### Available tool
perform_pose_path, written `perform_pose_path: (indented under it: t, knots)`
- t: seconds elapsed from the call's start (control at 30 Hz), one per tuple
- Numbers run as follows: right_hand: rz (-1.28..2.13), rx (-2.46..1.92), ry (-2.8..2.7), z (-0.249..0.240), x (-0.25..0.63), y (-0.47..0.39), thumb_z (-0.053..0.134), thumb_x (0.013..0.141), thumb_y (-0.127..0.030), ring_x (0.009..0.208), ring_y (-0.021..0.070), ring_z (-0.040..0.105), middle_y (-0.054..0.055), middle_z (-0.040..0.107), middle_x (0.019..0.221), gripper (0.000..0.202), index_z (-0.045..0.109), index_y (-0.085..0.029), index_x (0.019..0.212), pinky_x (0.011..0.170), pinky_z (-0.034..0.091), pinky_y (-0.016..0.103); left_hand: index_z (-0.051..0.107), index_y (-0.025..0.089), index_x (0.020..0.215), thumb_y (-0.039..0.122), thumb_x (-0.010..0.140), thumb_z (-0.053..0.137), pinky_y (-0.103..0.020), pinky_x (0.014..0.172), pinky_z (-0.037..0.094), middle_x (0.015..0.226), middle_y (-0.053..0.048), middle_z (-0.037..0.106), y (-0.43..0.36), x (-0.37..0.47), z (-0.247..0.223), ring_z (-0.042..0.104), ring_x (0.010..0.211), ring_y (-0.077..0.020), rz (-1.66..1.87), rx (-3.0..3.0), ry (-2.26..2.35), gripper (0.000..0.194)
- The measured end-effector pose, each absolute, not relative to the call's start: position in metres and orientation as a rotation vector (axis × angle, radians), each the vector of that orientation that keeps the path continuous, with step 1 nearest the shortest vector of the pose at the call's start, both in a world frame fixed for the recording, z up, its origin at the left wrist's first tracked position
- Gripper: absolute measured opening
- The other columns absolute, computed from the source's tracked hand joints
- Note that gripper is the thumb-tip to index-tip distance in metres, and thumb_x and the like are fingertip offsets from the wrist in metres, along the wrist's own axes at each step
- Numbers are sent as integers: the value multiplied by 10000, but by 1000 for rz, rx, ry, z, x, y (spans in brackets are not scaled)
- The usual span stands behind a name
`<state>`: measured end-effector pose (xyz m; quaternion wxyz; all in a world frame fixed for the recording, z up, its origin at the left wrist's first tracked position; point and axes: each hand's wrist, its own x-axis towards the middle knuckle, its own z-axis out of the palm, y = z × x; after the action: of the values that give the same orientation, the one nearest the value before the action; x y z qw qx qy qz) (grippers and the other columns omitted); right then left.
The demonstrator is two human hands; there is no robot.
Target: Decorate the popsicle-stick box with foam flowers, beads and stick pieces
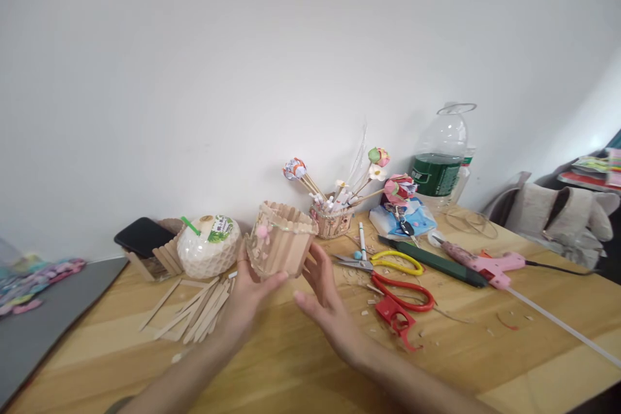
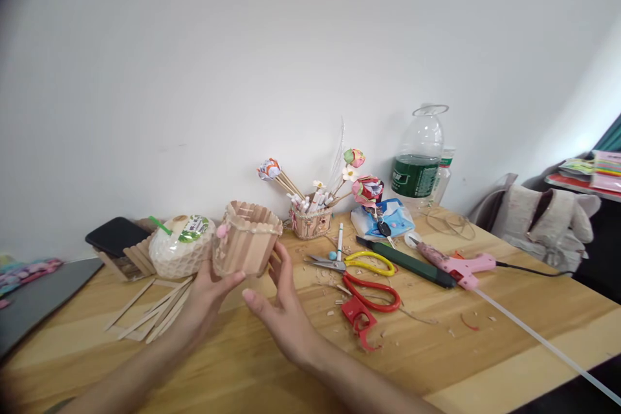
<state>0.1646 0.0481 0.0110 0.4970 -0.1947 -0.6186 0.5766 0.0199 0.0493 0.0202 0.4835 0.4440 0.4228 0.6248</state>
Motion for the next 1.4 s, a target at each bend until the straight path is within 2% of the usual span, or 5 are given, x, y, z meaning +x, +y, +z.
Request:
perform_pose_path:
  t: [0.23, 0.43, 0.73, 0.93, 1.4]
  knots:
    - [1041, -748, -1511, 7, 174, 64, 586, 796, -405, 1281, 191, 312, 82, 355, 1343, 518, 308, -279, 1215, 1083, 213, 419, 390, 244, 1322, 385, 840, 466, -480, 952, 394, 1268, -88, 553, 47, 8, 37, 453, 1197, -304, 1402, 749, 479, 507]
    - [1403, -569, -1389, 13, 181, 84, 755, 587, -494, 1332, 245, 254, 86, 321, 1418, 842, 294, -299, 1264, 1090, 174, 469, 530, 197, 1211, 586, 830, 352, -518, 805, 462, 1167, -127, 614, 47, 7, 30, 555, 1032, -326, 1070, 629, 243, 573]
    - [1623, -421, -1378, 30, 184, 76, 782, 586, -406, 1242, 280, 411, 75, 491, 1326, 734, 458, -248, 1226, 1023, 315, 463, 510, 207, 1231, 577, 845, 361, -452, 848, 470, 1221, -115, 581, 48, 11, 23, 490, 1145, -307, 1013, 685, 462, 556]
    - [1541, -480, -1438, 19, 191, 93, 762, 615, -397, 1241, 262, 418, 87, 458, 1359, 715, 449, -233, 1237, 1022, 326, 439, 550, 206, 1169, 414, 822, 539, -387, 995, 359, 1302, -69, 531, 55, 10, 25, 407, 1249, -264, 1406, 850, 933, 405]
    - [1141, -856, -1930, 16, 206, 103, 710, 634, -197, 1299, 280, 321, 95, 377, 1415, 772, 378, -217, 1331, 1074, 202, 484, 408, 172, 1250, 197, 530, 810, -467, 974, 388, 1266, -151, 513, 74, -14, 14, 506, 1146, -304, 1152, 1357, 1027, 825]
